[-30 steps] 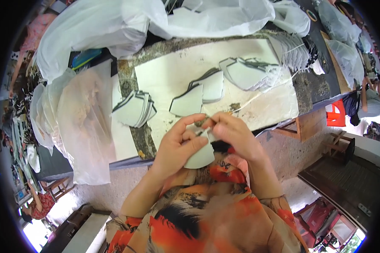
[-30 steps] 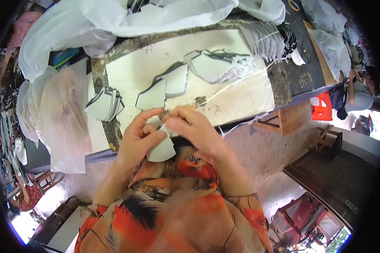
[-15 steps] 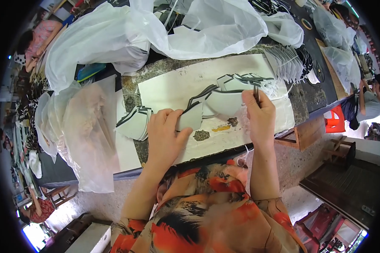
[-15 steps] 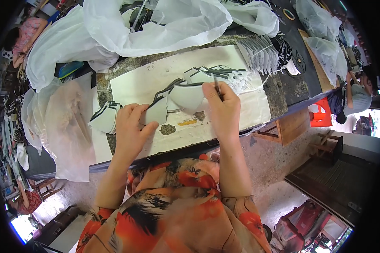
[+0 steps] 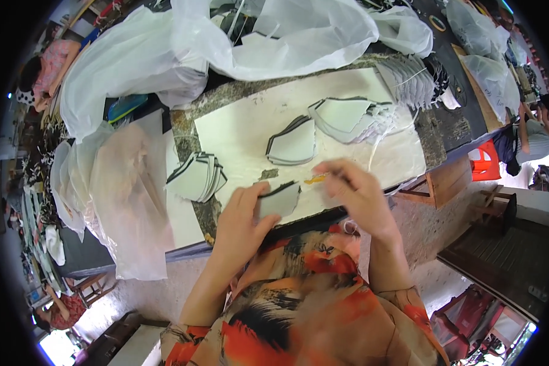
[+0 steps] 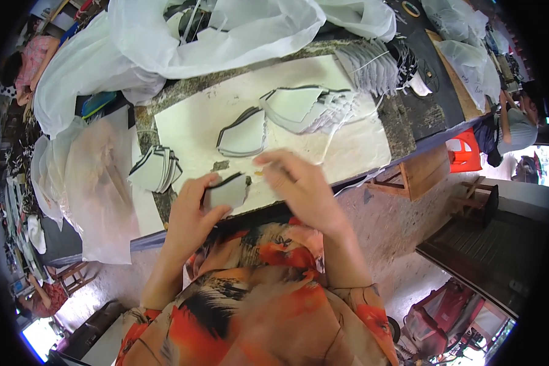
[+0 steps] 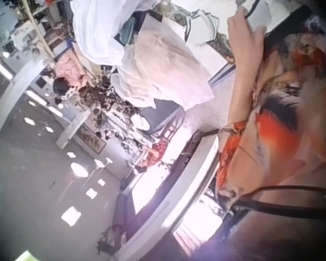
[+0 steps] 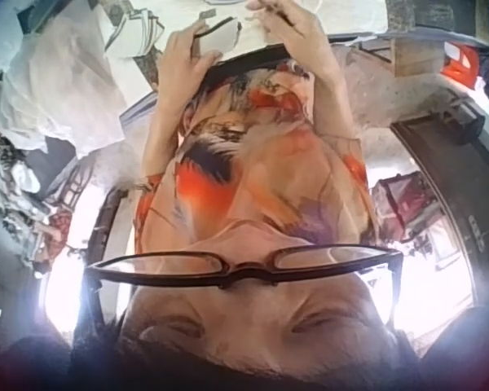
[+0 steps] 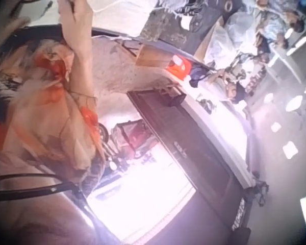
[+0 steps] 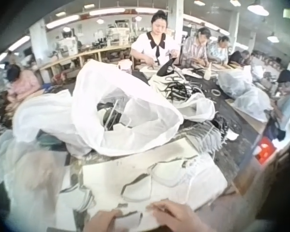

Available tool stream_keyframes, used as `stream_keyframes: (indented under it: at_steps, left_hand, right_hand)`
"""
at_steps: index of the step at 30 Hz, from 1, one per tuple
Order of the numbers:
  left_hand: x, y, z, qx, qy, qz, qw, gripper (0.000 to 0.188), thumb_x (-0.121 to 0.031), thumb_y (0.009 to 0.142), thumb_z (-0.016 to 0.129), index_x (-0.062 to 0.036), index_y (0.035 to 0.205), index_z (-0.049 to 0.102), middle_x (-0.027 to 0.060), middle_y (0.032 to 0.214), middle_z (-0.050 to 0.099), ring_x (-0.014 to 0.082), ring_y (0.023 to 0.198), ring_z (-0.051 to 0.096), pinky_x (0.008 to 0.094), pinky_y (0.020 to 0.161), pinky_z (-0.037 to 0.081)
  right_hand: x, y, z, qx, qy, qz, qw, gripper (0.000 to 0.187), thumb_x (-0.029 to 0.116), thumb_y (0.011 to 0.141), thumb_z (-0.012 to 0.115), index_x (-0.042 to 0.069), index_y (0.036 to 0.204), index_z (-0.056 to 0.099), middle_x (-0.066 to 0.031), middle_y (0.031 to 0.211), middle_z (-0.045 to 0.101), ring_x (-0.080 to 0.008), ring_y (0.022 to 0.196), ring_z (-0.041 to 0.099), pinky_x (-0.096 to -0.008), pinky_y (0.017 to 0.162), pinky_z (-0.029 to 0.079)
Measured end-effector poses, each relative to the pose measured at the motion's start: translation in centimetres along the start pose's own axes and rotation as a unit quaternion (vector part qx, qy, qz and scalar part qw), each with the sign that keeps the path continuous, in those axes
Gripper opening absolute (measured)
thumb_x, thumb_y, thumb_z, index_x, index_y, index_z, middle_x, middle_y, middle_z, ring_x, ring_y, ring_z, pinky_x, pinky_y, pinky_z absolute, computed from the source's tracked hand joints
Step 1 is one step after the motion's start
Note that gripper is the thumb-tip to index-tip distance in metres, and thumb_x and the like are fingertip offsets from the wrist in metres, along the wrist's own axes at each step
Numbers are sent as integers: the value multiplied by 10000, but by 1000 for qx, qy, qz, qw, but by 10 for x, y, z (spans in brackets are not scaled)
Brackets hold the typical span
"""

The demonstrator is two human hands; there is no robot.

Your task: Trimming excess fabric from shoe components using thread snips.

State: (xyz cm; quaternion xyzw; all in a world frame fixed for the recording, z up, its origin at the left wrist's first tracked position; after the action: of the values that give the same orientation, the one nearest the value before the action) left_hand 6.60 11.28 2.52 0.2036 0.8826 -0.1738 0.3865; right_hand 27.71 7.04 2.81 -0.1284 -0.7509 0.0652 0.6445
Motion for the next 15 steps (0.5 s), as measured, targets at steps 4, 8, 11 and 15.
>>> stream_keyframes:
  at_steps: [4, 8, 11, 15]
  left_hand:
    - [-11, -9, -20, -118, 59, 80, 988, 423, -170, 891, 744, -52, 1287, 650, 114, 1134, 607, 255, 1021, 591, 332, 932, 468]
    - [9, -4, 1, 102, -318, -62, 940, 243, -168, 1034, 625, -6, 1209, 673, 49, 1077, 628, 91, 982, 570, 254, 874, 466]
    - [15, -19, 24, 174, -466, -199, 844, 202, -171, 1020, 654, -7, 1134, 682, 6, 975, 652, 74, 891, 583, 232, 818, 479]
    - [16, -20, 29, 148, -488, -207, 835, 162, -174, 1017, 666, -19, 1064, 679, -23, 912, 655, 62, 838, 582, 218, 782, 480]
  right_hand:
    - [-2, -17, 53, 191, -48, -31, 980, 231, 104, 974, 611, 50, 1187, 679, -71, 951, 692, -160, 820, 657, -288, 762, 523]
    - [14, -26, 67, 173, -107, -198, 959, 196, 96, 947, 639, 64, 1135, 683, -124, 959, 696, -319, 852, 675, -383, 755, 538]
    - [16, -28, 72, 185, -142, -219, 947, 189, 113, 941, 636, 67, 1122, 666, -133, 982, 691, -360, 890, 670, -423, 768, 540]
    - [11, -31, 75, 187, -154, -233, 942, 184, 133, 945, 626, 75, 1119, 642, -127, 985, 685, -359, 904, 670, -440, 774, 539]
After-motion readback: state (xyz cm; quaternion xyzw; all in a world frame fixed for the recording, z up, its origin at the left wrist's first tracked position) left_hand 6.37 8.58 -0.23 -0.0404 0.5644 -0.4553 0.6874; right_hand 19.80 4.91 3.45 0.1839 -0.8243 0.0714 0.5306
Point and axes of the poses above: each hand's wrist, its own y-axis towards the middle knuckle, its own z-axis out of the palm, x = y × z, the point moved 8 cm from there along y, towards the middle knuckle
